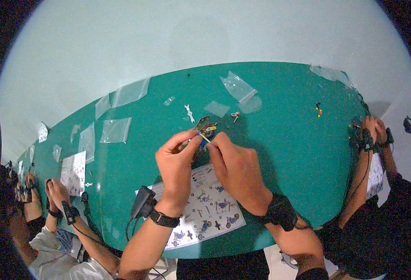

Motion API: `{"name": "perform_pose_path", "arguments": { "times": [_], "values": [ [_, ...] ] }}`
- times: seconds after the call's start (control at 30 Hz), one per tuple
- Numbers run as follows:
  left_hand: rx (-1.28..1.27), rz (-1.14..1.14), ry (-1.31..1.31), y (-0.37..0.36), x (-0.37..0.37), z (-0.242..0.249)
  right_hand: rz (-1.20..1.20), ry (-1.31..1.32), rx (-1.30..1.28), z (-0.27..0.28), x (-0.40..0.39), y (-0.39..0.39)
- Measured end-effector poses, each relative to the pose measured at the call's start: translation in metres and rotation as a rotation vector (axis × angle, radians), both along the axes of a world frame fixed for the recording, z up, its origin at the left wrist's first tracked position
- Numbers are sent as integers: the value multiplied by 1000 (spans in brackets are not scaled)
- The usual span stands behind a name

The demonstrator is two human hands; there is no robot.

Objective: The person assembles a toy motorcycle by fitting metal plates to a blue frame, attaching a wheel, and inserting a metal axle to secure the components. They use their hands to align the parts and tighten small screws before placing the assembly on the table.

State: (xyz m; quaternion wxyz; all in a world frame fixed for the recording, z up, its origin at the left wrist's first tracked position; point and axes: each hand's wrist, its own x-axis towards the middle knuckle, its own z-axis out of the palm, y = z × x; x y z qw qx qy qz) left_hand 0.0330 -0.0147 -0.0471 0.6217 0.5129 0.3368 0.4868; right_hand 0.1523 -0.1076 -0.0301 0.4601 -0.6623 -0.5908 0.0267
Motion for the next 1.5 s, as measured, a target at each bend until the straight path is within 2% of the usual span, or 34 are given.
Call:
{"name": "perform_pose_path", "arguments": {
  "times": [0.2,0.4,0.5,0.6,0.7,0.8,0.9,1.0,1.1,1.2,1.3,1.4,1.5],
  "values": [
    [128,27,20,-2,0,5,-35,-174,-63,8,0,-5],
    [356,125,35,-7,2,1,-17,-397,-33,14,-2,-12],
    [560,193,146,-6,-1,-2,-51,-472,-61,14,-6,-13],
    [531,226,109,-8,-1,-3,-29,-182,36,7,-8,-8],
    [522,222,72,-11,-1,0,19,214,-83,12,-10,-7],
    [514,234,84,-12,0,-2,161,863,-205,16,-6,-5],
    [630,256,92,-10,0,-2,292,1195,-300,27,5,-7],
    [730,250,109,-7,-1,-3,388,1340,-311,22,14,-8],
    [727,240,118,-8,0,-2,170,769,-183,16,4,-5],
    [735,254,126,-10,-1,-3,85,505,-123,15,-7,-7],
    [771,258,132,-11,-1,-2,-14,115,-46,14,-6,-7],
    [834,265,167,-13,-2,4,-42,-79,-43,19,-4,-9],
    [894,298,173,-13,-3,7,66,404,-191,29,-7,-12]
  ]
}}
